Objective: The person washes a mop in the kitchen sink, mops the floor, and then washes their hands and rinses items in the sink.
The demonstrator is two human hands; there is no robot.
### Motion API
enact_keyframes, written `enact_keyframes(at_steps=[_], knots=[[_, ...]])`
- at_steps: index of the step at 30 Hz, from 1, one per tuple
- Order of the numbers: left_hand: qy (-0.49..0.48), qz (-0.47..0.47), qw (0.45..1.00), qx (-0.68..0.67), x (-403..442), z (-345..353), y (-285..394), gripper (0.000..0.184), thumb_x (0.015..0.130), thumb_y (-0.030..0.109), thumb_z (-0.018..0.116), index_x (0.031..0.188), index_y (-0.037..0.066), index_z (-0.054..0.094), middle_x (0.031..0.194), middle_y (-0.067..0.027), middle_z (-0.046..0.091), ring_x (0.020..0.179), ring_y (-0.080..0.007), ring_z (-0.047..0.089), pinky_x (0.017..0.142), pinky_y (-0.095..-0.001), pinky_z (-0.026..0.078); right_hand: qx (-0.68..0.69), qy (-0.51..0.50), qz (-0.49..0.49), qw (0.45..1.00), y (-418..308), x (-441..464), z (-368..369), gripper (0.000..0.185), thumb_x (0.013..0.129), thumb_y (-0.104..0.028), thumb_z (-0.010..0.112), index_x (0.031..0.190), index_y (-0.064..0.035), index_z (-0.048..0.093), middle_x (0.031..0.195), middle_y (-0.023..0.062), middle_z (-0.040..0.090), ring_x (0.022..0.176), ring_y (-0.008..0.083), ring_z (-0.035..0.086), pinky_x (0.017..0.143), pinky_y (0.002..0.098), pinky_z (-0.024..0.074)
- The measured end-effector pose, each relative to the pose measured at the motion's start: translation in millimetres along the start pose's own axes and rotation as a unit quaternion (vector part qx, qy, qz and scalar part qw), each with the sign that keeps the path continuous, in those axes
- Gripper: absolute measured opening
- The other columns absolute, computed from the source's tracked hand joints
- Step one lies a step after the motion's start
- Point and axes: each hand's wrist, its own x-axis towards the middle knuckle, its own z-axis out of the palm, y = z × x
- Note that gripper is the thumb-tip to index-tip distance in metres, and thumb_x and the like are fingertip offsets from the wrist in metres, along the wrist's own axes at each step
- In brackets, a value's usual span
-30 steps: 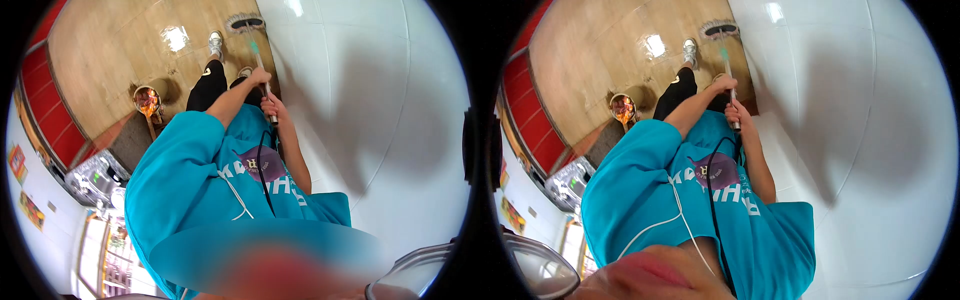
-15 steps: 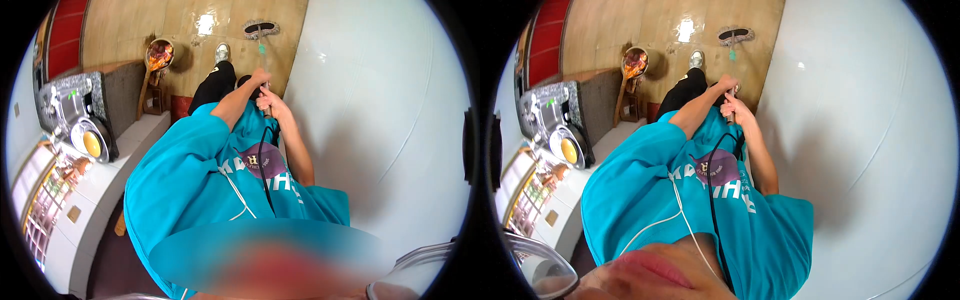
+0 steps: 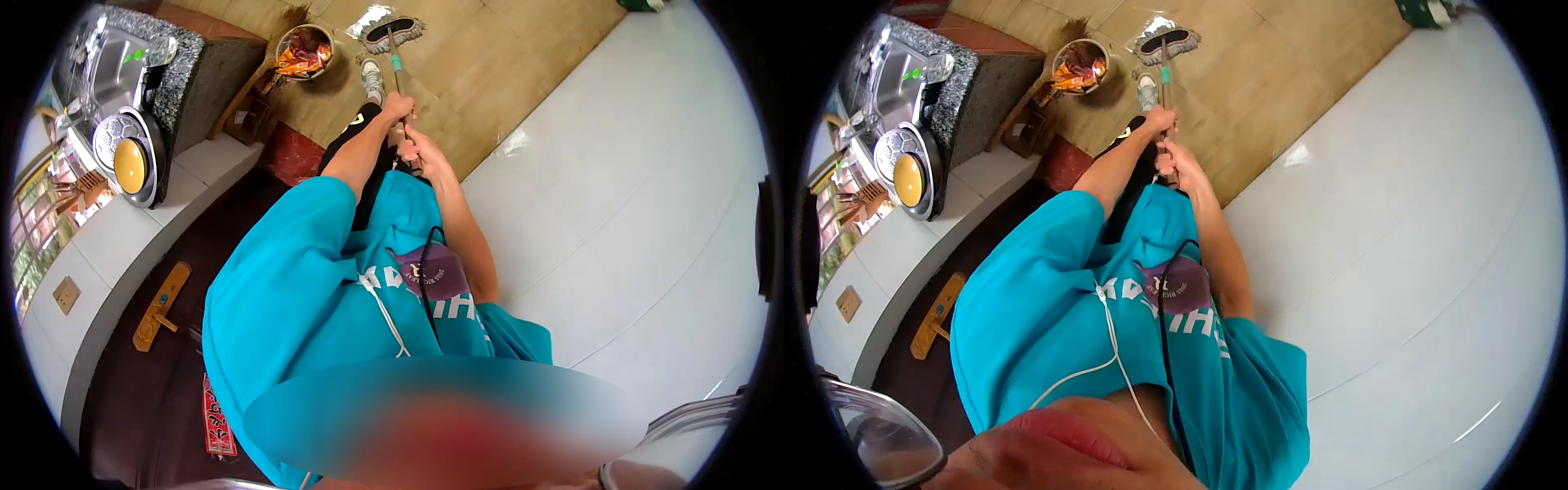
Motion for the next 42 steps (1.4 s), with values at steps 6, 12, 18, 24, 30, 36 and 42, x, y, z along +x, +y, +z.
enact_keyframes(at_steps=[6, 12, 18, 24, 30, 36, 42], knots=[[0.037, 0.018, 0.999, 0.023, 61.3, -65.2, 62.1, 0.020, 0.070, 0.009, 0.054, 0.068, -0.010, 0.057, 0.058, -0.0158, 0.059, 0.049, -0.0238, 0.061, 0.044, -0.0360, 0.048, -0.130, 0.035, 0.113, 0.984, -75.8, 72.2, 77.4, 0.040, 0.092, -0.042, 0.041, 0.098, -0.0024, 0.042, 0.051, -0.0055, 0.027, 0.040, 0.0037, 0.026, 0.038, 0.0191, 0.0249], [0.132, -0.068, 0.979, -0.137, 97.8, -131.9, 125.2, 0.017, 0.069, 0.009, 0.054, 0.070, -0.007, 0.059, 0.060, -0.0153, 0.061, 0.053, -0.0245, 0.064, 0.049, -0.0339, 0.051, -0.197, 0.075, 0.182, 0.960, -134.9, 136.4, 166.5, 0.034, 0.091, -0.040, 0.046, 0.090, -0.0067, 0.039, 0.052, -0.0059, 0.028, 0.040, 0.0032, 0.028, 0.038, 0.0191, 0.0260], [0.186, -0.082, 0.961, -0.188, 110.6, -195.2, 149.4, 0.017, 0.069, 0.009, 0.055, 0.071, -0.008, 0.058, 0.060, -0.0164, 0.061, 0.051, -0.0241, 0.063, 0.048, -0.0351, 0.051, -0.219, 0.061, 0.235, 0.945, -149.3, 185.7, 211.5, 0.031, 0.091, -0.037, 0.047, 0.084, -0.0080, 0.038, 0.053, -0.0052, 0.031, 0.040, 0.0038, 0.029, 0.038, 0.0197, 0.0265], [0.230, -0.086, 0.935, -0.256, 125.2, -164.5, 131.8, 0.017, 0.070, 0.009, 0.056, 0.071, -0.008, 0.059, 0.061, -0.0162, 0.061, 0.050, -0.0232, 0.063, 0.047, -0.0343, 0.050, -0.235, 0.067, 0.171, 0.955, -156.5, 163.5, 189.6, 0.025, 0.091, -0.031, 0.049, 0.083, -0.0085, 0.043, 0.054, -0.0058, 0.035, 0.040, 0.0024, 0.029, 0.035, 0.0169, 0.0249], [0.156, -0.064, 0.881, -0.441, 110.9, -82.0, 153.4, 0.015, 0.076, 0.006, 0.056, 0.076, -0.009, 0.054, 0.057, -0.0144, 0.053, 0.045, -0.0224, 0.053, 0.040, -0.0356, 0.044, -0.072, 0.051, 0.174, 0.981, -208.7, 101.6, 143.6, 0.020, 0.090, -0.022, 0.051, 0.084, -0.0038, 0.043, 0.057, -0.0034, 0.037, 0.042, 0.0020, 0.033, 0.034, 0.0152, 0.0274], [0.093, -0.082, 0.873, -0.472, 73.8, -16.4, 192.6, 0.014, 0.078, 0.008, 0.057, 0.081, -0.004, 0.051, 0.061, -0.0100, 0.052, 0.050, -0.0193, 0.052, 0.043, -0.0313, 0.045, -0.123, 0.060, 0.203, 0.970, -255.5, 69.4, 107.1, 0.024, 0.091, -0.026, 0.049, 0.082, -0.0046, 0.044, 0.054, -0.0032, 0.038, 0.040, 0.0035, 0.033, 0.031, 0.0165, 0.0269], [0.075, -0.062, 0.887, -0.451, 83.8, -16.4, 201.8, 0.013, 0.077, 0.006, 0.055, 0.070, -0.004, 0.053, 0.059, -0.0106, 0.054, 0.047, -0.0188, 0.053, 0.041, -0.0298, 0.044, -0.187, 0.038, 0.231, 0.954, -280.9, 96.1, 102.0, 0.026, 0.090, -0.028, 0.050, 0.078, -0.0071, 0.042, 0.054, -0.0035, 0.036, 0.040, 0.0052, 0.031, 0.032, 0.0184, 0.0248]])
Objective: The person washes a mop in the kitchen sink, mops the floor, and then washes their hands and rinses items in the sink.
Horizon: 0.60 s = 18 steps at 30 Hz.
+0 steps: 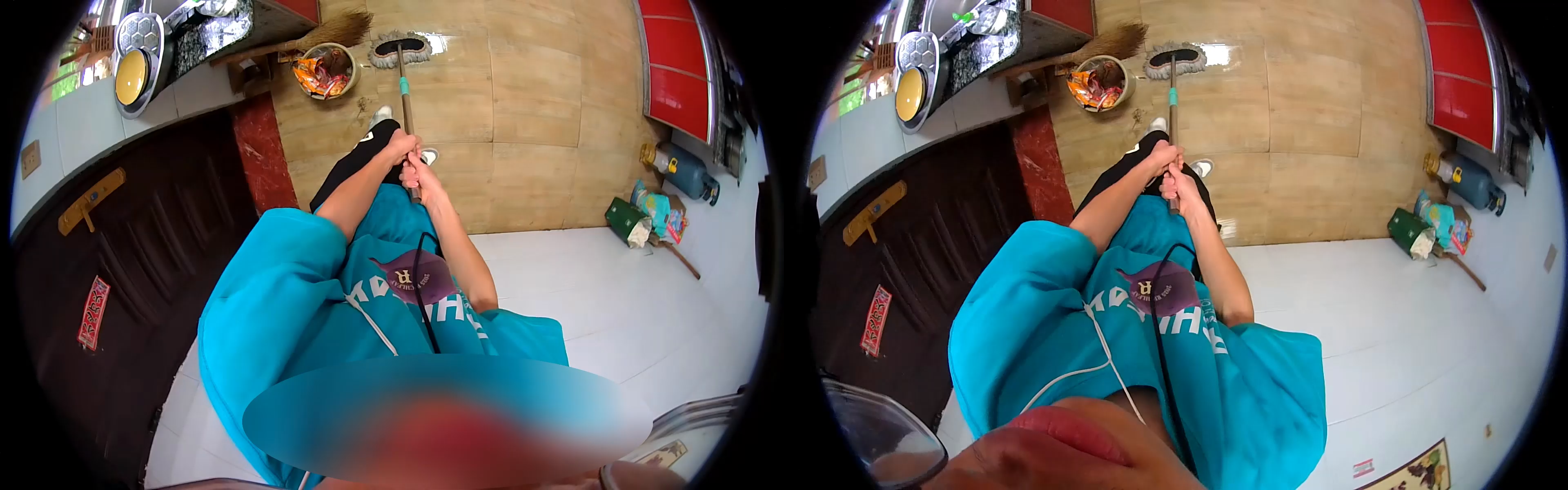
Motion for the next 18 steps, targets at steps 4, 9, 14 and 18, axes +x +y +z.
enact_keyframes(at_steps=[4, 9, 14, 18], knots=[[0.043, 0.019, 0.998, -0.029, 18.2, -0.2, 38.4, 0.016, 0.075, 0.004, 0.054, 0.060, -0.002, 0.049, 0.053, -0.0098, 0.050, 0.040, -0.0195, 0.049, 0.038, -0.0309, 0.041, -0.020, 0.037, 0.016, 0.999, -33.9, 14.3, 36.0, 0.027, 0.090, -0.029, 0.051, 0.076, -0.0077, 0.042, 0.053, -0.0035, 0.036, 0.039, 0.0052, 0.031, 0.032, 0.0186, 0.0245], [0.066, 0.071, 0.995, -0.010, 68.9, -10.6, 91.1, 0.022, 0.075, 0.005, 0.051, 0.054, 0.002, 0.045, 0.049, -0.0091, 0.047, 0.038, -0.0200, 0.047, 0.035, -0.0326, 0.038, -0.069, 0.051, 0.010, 0.996, -84.6, 54.3, 69.5, 0.030, 0.088, -0.033, 0.053, 0.076, -0.0075, 0.043, 0.052, -0.0035, 0.035, 0.038, 0.0052, 0.030, 0.031, 0.0191, 0.0233], [0.074, 0.085, 0.993, -0.032, 127.7, -43.3, 199.0, 0.020, 0.077, 0.004, 0.051, 0.058, -0.001, 0.047, 0.051, -0.0090, 0.048, 0.040, -0.0201, 0.048, 0.036, -0.0336, 0.040, -0.106, 0.040, -0.051, 0.992, -154.7, 118.5, 151.2, 0.028, 0.088, -0.032, 0.054, 0.079, -0.0069, 0.045, 0.055, -0.0036, 0.038, 0.039, 0.0038, 0.032, 0.032, 0.0182, 0.0248], [0.044, 0.048, 0.998, 0.019, 152.7, -65.9, 294.3, 0.017, 0.077, 0.006, 0.051, 0.062, -0.003, 0.051, 0.055, -0.0104, 0.052, 0.044, -0.0212, 0.051, 0.038, -0.0357, 0.042, -0.072, 0.017, -0.085, 0.994, -206.0, 147.2, 213.5, 0.019, 0.088, -0.024, 0.054, 0.083, -0.0062, 0.048, 0.058, -0.0041, 0.040, 0.042, 0.0023, 0.033, 0.035, 0.0170, 0.0274]])
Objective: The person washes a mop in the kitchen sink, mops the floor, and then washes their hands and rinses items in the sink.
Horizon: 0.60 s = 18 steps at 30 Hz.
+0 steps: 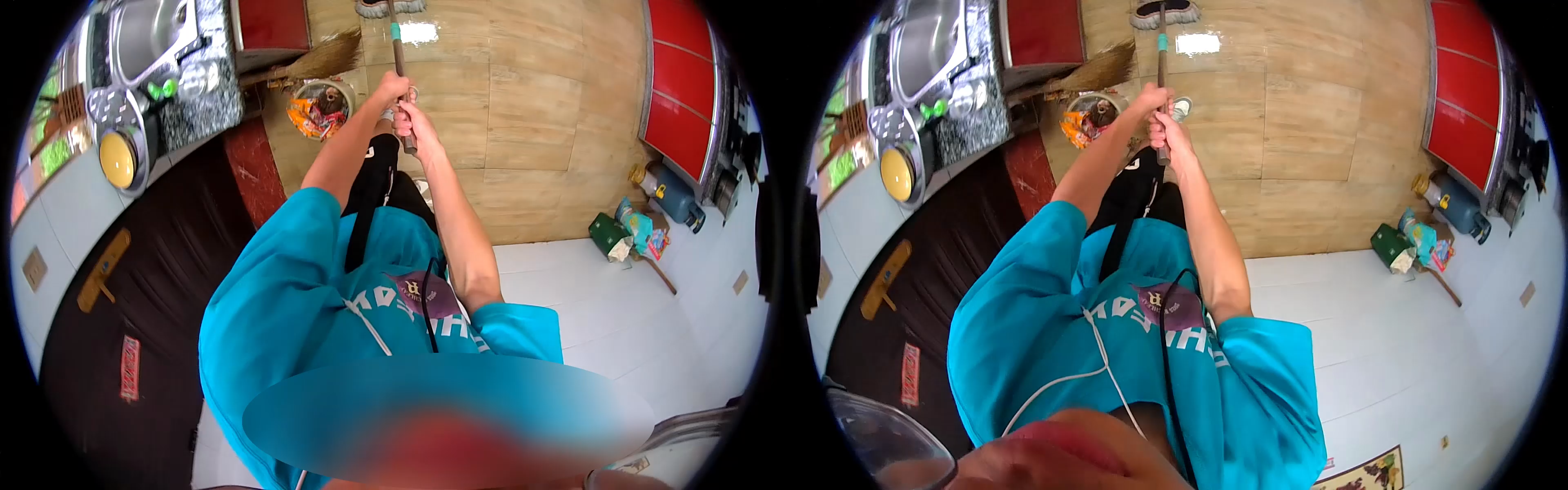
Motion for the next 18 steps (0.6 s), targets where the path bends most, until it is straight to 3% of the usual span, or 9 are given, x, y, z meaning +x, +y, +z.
enact_keyframes(at_steps=[2, 5, 7, 11, 13, 16, 18], knots=[[-0.014, -0.006, 1.000, 0.018, 12.0, 0.7, 19.5, 0.016, 0.075, 0.008, 0.052, 0.064, -0.003, 0.053, 0.057, -0.0116, 0.055, 0.046, -0.0223, 0.054, 0.038, -0.0368, 0.042, 0.090, -0.049, -0.010, 0.995, -8.9, 12.9, -1.7, 0.013, 0.089, -0.016, 0.051, 0.089, -0.0032, 0.048, 0.062, -0.0035, 0.040, 0.043, 0.0022, 0.034, 0.035, 0.0148, 0.0279], [-0.009, -0.012, 0.999, 0.030, 12.5, 17.7, 16.6, 0.018, 0.074, 0.008, 0.052, 0.061, -0.004, 0.055, 0.055, -0.0121, 0.056, 0.046, -0.0228, 0.056, 0.039, -0.0359, 0.044, 0.195, -0.068, 0.018, 0.978, -1.2, 4.3, -30.6, 0.012, 0.089, -0.017, 0.051, 0.085, -0.0052, 0.050, 0.059, -0.0039, 0.042, 0.044, 0.0016, 0.034, 0.036, 0.0152, 0.0265], [-0.021, 0.044, 0.975, 0.216, -0.1, 26.5, -9.6, 0.021, 0.076, 0.007, 0.049, 0.061, -0.005, 0.055, 0.054, -0.0131, 0.055, 0.045, -0.0228, 0.055, 0.041, -0.0352, 0.044, 0.211, -0.073, 0.033, 0.974, 12.7, -14.2, -47.8, 0.013, 0.089, -0.017, 0.051, 0.089, -0.0042, 0.049, 0.060, -0.0039, 0.041, 0.044, 0.0014, 0.034, 0.035, 0.0145, 0.0264], [-0.071, 0.023, 0.982, 0.171, -28.9, 44.1, -63.4, 0.025, 0.075, 0.008, 0.048, 0.054, -0.005, 0.054, 0.052, -0.0146, 0.055, 0.045, -0.0252, 0.057, 0.042, -0.0355, 0.045, 0.223, -0.032, 0.010, 0.974, 51.1, -60.1, -80.8, 0.018, 0.090, -0.020, 0.051, 0.094, -0.0022, 0.049, 0.061, -0.0032, 0.041, 0.044, 0.0018, 0.034, 0.035, 0.0147, 0.0270], [-0.072, 0.038, 0.968, 0.236, -60.5, 59.5, -70.1, 0.020, 0.076, 0.007, 0.048, 0.064, -0.007, 0.054, 0.055, -0.0152, 0.056, 0.046, -0.0260, 0.057, 0.041, -0.0365, 0.046, 0.264, -0.053, -0.004, 0.963, 74.0, -82.5, -96.6, 0.019, 0.091, -0.018, 0.049, 0.099, -0.0009, 0.046, 0.062, -0.0028, 0.040, 0.044, 0.0012, 0.035, 0.035, 0.0141, 0.0285], [-0.125, -0.035, 0.968, 0.215, -66.3, 71.7, -129.4, 0.014, 0.077, 0.002, 0.044, 0.079, -0.011, 0.048, 0.060, -0.0178, 0.055, 0.047, -0.0281, 0.057, 0.039, -0.0378, 0.047, 0.349, -0.080, -0.033, 0.933, 118.9, -112.5, -126.5, 0.019, 0.091, -0.018, 0.049, 0.099, -0.0011, 0.046, 0.061, -0.0022, 0.040, 0.044, 0.0017, 0.035, 0.035, 0.0147, 0.0291], [-0.157, -0.028, 0.951, 0.265, -84.6, 80.9, -157.5, 0.014, 0.077, 0.002, 0.044, 0.078, -0.011, 0.048, 0.060, -0.0174, 0.055, 0.047, -0.0277, 0.057, 0.039, -0.0372, 0.047, 0.382, -0.101, -0.057, 0.917, 156.1, -127.0, -147.7, 0.018, 0.091, -0.019, 0.048, 0.096, -0.0020, 0.047, 0.060, -0.0023, 0.040, 0.044, 0.0023, 0.035, 0.035, 0.0152, 0.0289]])
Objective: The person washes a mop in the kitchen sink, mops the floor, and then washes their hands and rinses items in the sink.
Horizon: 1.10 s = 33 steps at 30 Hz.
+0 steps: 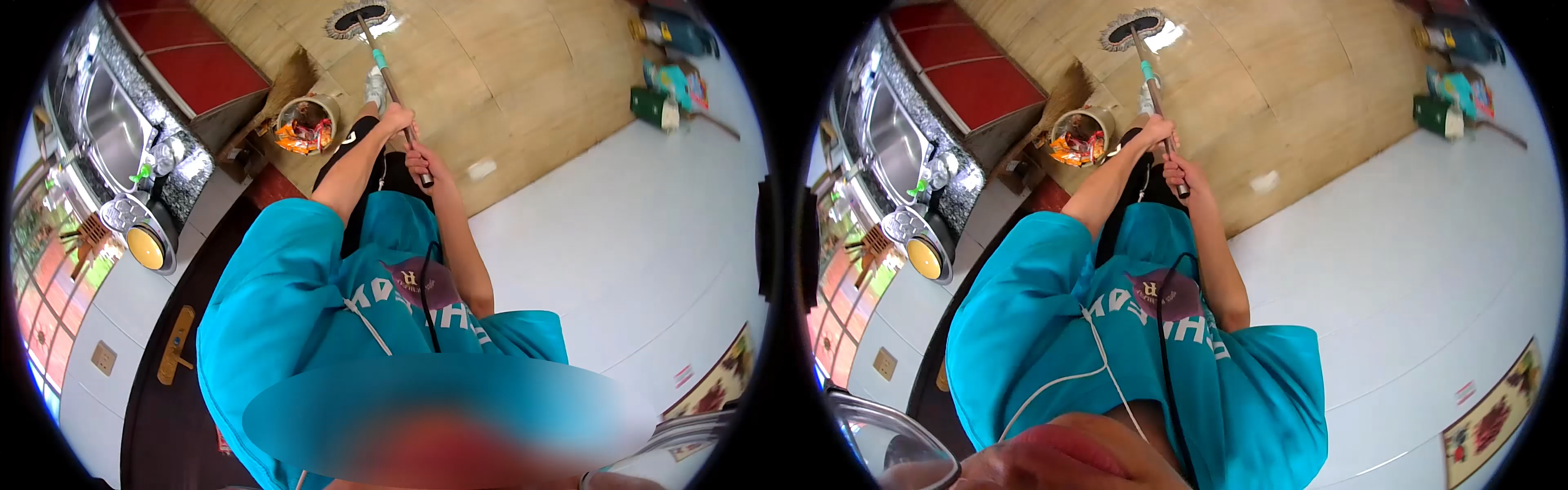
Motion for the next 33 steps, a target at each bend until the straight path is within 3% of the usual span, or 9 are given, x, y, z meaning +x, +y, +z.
enact_keyframes(at_steps=[2, 6, 10, 14, 17, 21, 24, 28, 33], knots=[[-0.048, -0.022, 0.998, 0.042, -12.9, 29.9, -34.0, 0.011, 0.077, 0.003, 0.044, 0.074, -0.008, 0.048, 0.060, -0.0160, 0.054, 0.047, -0.0259, 0.057, 0.039, -0.0350, 0.047, 0.015, -0.060, 0.000, 0.998, 14.7, -27.1, -44.9, 0.016, 0.091, -0.019, 0.048, 0.093, -0.0032, 0.047, 0.060, -0.0023, 0.040, 0.044, 0.0033, 0.036, 0.036, 0.0155, 0.0303], [-0.099, -0.051, 0.983, 0.145, -36.0, 89.6, -91.5, 0.008, 0.075, 0.001, 0.048, 0.071, -0.006, 0.049, 0.059, -0.0136, 0.054, 0.050, -0.0232, 0.057, 0.041, -0.0336, 0.047, 0.092, -0.018, -0.069, 0.993, 52.5, -93.5, -92.6, 0.017, 0.091, -0.020, 0.048, 0.091, -0.0028, 0.046, 0.060, -0.0025, 0.041, 0.044, 0.0033, 0.036, 0.037, 0.0156, 0.0315], [-0.098, -0.063, 0.970, 0.215, -63.8, 146.0, -155.9, 0.010, 0.076, 0.003, 0.049, 0.069, -0.004, 0.052, 0.058, -0.0128, 0.054, 0.050, -0.0219, 0.056, 0.040, -0.0330, 0.044, 0.185, -0.051, -0.100, 0.976, 84.4, -149.5, -137.4, 0.018, 0.090, -0.020, 0.050, 0.090, -0.0026, 0.047, 0.060, -0.0021, 0.040, 0.043, 0.0035, 0.036, 0.036, 0.0155, 0.0317], [-0.127, -0.069, 0.950, 0.276, -114.0, 184.0, -178.7, 0.011, 0.075, 0.006, 0.051, 0.071, -0.003, 0.055, 0.057, -0.0125, 0.055, 0.048, -0.0220, 0.055, 0.039, -0.0335, 0.042, 0.281, -0.100, -0.096, 0.949, 115.3, -186.8, -169.6, 0.020, 0.090, -0.023, 0.051, 0.086, -0.0034, 0.049, 0.059, -0.0020, 0.040, 0.042, 0.0042, 0.036, 0.034, 0.0163, 0.0308], [-0.123, -0.047, 0.950, 0.285, -157.5, 195.6, -179.0, 0.010, 0.073, 0.006, 0.052, 0.072, -0.004, 0.055, 0.057, -0.0123, 0.054, 0.046, -0.0216, 0.054, 0.038, -0.0337, 0.041, 0.263, -0.109, -0.090, 0.954, 137.5, -192.3, -192.3, 0.024, 0.090, -0.028, 0.050, 0.082, -0.0052, 0.050, 0.056, -0.0023, 0.038, 0.042, 0.0043, 0.036, 0.034, 0.0170, 0.0304], [-0.054, -0.008, 0.976, 0.211, -165.2, 160.3, -214.7, 0.010, 0.069, 0.005, 0.051, 0.071, -0.005, 0.053, 0.055, -0.0117, 0.053, 0.043, -0.0200, 0.052, 0.036, -0.0330, 0.039, 0.186, -0.155, -0.060, 0.968, 168.0, -167.3, -195.8, 0.032, 0.092, -0.032, 0.046, 0.076, -0.0041, 0.048, 0.053, -0.0029, 0.034, 0.041, 0.0052, 0.033, 0.034, 0.0178, 0.0295], [-0.039, 0.002, 0.977, 0.210, -173.0, 121.5, -223.7, 0.008, 0.069, 0.003, 0.051, 0.068, -0.005, 0.052, 0.052, -0.0115, 0.052, 0.041, -0.0185, 0.051, 0.036, -0.0322, 0.039, 0.149, -0.067, -0.045, 0.985, 195.3, -146.2, -179.7, 0.038, 0.091, -0.040, 0.044, 0.069, -0.0085, 0.043, 0.051, -0.0039, 0.032, 0.039, 0.0052, 0.030, 0.033, 0.0184, 0.0267], [0.021, 0.013, 0.976, 0.218, -193.7, 63.7, -249.1, 0.017, 0.070, 0.011, 0.053, 0.061, -0.001, 0.060, 0.051, -0.0109, 0.057, 0.044, -0.0193, 0.057, 0.043, -0.0336, 0.045, 0.132, -0.035, -0.017, 0.990, 246.8, -124.4, -173.1, 0.039, 0.091, -0.041, 0.044, 0.069, -0.0084, 0.043, 0.051, -0.0037, 0.031, 0.040, 0.0052, 0.030, 0.033, 0.0184, 0.0264], [0.066, -0.026, 0.973, 0.218, -209.7, -17.5, -302.7, 0.019, 0.069, 0.011, 0.054, 0.060, -0.005, 0.060, 0.054, -0.0124, 0.060, 0.045, -0.0202, 0.059, 0.045, -0.0334, 0.046, 0.053, -0.046, 0.022, 0.997, 317.4, -88.0, -186.3, 0.035, 0.092, -0.040, 0.042, 0.073, -0.0101, 0.041, 0.051, -0.0038, 0.030, 0.040, 0.0052, 0.028, 0.036, 0.0183, 0.0254]])
